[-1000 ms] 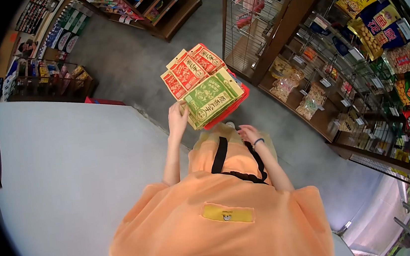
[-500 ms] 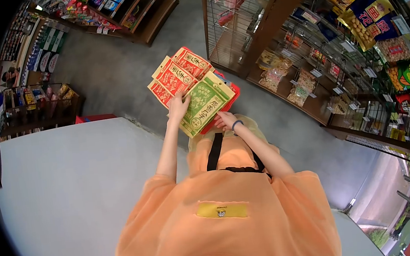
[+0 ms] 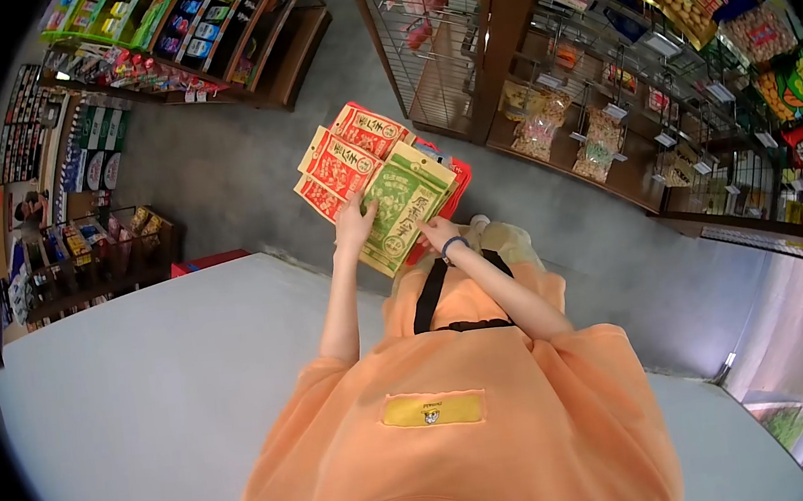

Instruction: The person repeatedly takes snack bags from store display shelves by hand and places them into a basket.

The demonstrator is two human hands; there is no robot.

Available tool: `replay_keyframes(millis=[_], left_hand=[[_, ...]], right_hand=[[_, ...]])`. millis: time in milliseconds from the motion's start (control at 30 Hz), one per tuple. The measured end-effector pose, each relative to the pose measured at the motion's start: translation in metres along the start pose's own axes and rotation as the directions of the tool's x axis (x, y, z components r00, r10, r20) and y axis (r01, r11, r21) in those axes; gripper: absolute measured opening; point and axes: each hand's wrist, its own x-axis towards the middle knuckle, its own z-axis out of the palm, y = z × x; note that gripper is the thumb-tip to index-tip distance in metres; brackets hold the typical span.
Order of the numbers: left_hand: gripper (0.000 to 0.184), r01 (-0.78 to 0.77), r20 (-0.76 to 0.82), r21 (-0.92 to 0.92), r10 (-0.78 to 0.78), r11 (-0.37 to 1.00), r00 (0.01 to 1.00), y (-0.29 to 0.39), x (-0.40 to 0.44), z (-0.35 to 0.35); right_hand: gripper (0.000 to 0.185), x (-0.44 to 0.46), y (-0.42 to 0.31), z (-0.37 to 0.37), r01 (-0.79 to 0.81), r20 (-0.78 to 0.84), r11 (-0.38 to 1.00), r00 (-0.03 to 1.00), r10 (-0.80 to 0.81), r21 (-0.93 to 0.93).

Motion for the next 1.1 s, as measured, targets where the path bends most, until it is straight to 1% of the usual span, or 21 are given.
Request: replay_keyframes(millis=[33, 167, 233, 267, 300, 333, 367, 400, 433, 467, 500, 567, 600, 733, 767, 833, 867, 900, 967, 1033, 1100], left_hand=[[0.045, 0.032, 0.014, -0.001, -0.032, 0.999, 0.999, 0.002, -0.001, -0.002], [0.042, 0.010, -0.015, -0.006, -0.010, 1.000, 1.000, 0.004, -0.004, -0.005], [0.038, -0.078, -0.100, -0.208, 0.058, 0.975, 0.993, -0.004, -0.001, -0.003], [0.038, -0.082, -0.097, -0.205, 0.064, 0.975, 0.993, -0.005, -0.001, -0.007], [0.035, -0.012, -0.019, -0.364, 0.006, 0.931, 1.000, -0.007, 0.000, -0.011], [0.033, 0.070, 0.068, -0.508, -0.041, 0.859, 0.997, -0.008, -0.001, -0.014], [0.033, 0.070, 0.069, -0.508, -0.040, 0.858, 0.997, -0.007, -0.003, -0.018], [0.031, 0.109, 0.102, -0.639, -0.056, 0.761, 0.993, -0.006, -0.006, -0.022], [0.030, 0.147, 0.137, -0.751, -0.066, 0.643, 0.988, -0.005, -0.009, -0.026], [0.027, 0.169, 0.163, -0.827, -0.059, 0.536, 0.985, -0.001, -0.013, -0.030], [0.027, 0.167, 0.165, -0.825, -0.053, 0.540, 0.985, 0.003, -0.018, -0.032], [0.031, 0.190, 0.172, -0.880, -0.081, 0.436, 0.982, 0.012, -0.026, -0.036], [0.036, 0.202, 0.184, -0.893, -0.083, 0.402, 0.979, 0.013, -0.029, -0.033], [0.038, 0.304, 0.274, -0.866, -0.131, 0.396, 0.953, 0.023, -0.042, -0.024], [0.038, 0.313, 0.291, -0.862, -0.117, 0.399, 0.950, 0.029, -0.044, -0.022], [0.038, 0.329, 0.342, -0.864, -0.036, 0.381, 0.939, 0.045, -0.053, -0.019], [0.036, 0.340, 0.357, -0.872, -0.017, 0.353, 0.934, 0.049, -0.056, -0.010], [0.036, 0.351, 0.377, -0.869, 0.010, 0.349, 0.926, 0.055, -0.060, -0.005], [0.033, 0.365, 0.407, -0.880, 0.085, 0.305, 0.909, 0.066, -0.067, 0.005], [0.033, 0.377, 0.424, -0.871, 0.096, 0.314, 0.900, 0.080, -0.073, 0.014], [0.035, 0.371, 0.422, -0.880, 0.128, 0.296, 0.898, 0.094, -0.079, 0.021]], right_hand=[[0.037, -0.003, 0.000, 0.002, 0.045, -0.010, 0.999, 0.999, -0.046, -0.013], [0.032, -0.008, 0.004, 0.005, 0.151, -0.008, 0.988, 0.988, -0.152, -0.032], [0.029, -0.012, 0.008, 0.007, 0.185, -0.027, 0.983, 0.982, -0.185, -0.024], [0.027, -0.013, 0.009, 0.008, 0.218, -0.043, 0.976, 0.975, -0.219, -0.026], [0.027, -0.015, 0.010, 0.008, 0.217, -0.046, 0.976, 0.975, -0.218, -0.023], [0.025, -0.016, 0.010, 0.007, 0.278, -0.068, 0.959, 0.957, -0.281, -0.048], [0.024, -0.015, 0.015, 0.006, 0.337, -0.087, 0.938, 0.935, -0.343, -0.076], [0.024, -0.013, 0.018, 0.006, 0.337, -0.088, 0.938, 0.935, -0.343, -0.077], [0.023, -0.010, 0.021, 0.006, 0.511, -0.202, 0.827, 0.807, -0.556, -0.234], [0.022, -0.009, 0.021, 0.006, 0.625, -0.271, 0.669, 0.616, -0.739, -0.403], [0.022, -0.009, 0.021, 0.005, 0.625, -0.278, 0.670, 0.614, -0.739, -0.401], [0.021, -0.012, 0.019, -0.002, 0.579, -0.177, 0.814, 0.807, -0.563, 0.050], [0.021, -0.024, 0.011, -0.007, 0.498, -0.126, 0.855, 0.866, -0.484, 0.143], [0.029, -0.044, 0.016, -0.023, 0.622, -0.223, 0.768, 0.779, -0.586, 0.153], [0.029, -0.050, 0.019, -0.027, 0.617, -0.243, 0.772, 0.780, -0.576, 0.152], [0.035, -0.078, 0.015, -0.038, 0.483, -0.349, 0.802, 0.863, -0.366, 0.352], [0.045, -0.096, 0.006, -0.048, 0.371, -0.343, 0.857, 0.906, -0.249, 0.357], [0.045, -0.105, 0.007, -0.055, 0.372, -0.373, 0.858, 0.897, -0.235, 0.353], [0.045, -0.120, 0.010, -0.066, 0.431, -0.403, 0.790, 0.879, -0.257, 0.436], [0.040, -0.117, 0.029, -0.076, 0.554, -0.437, 0.669, 0.824, -0.359, 0.495], [0.040, -0.128, 0.036, -0.089, 0.567, -0.465, 0.674, 0.811, -0.356, 0.474]])
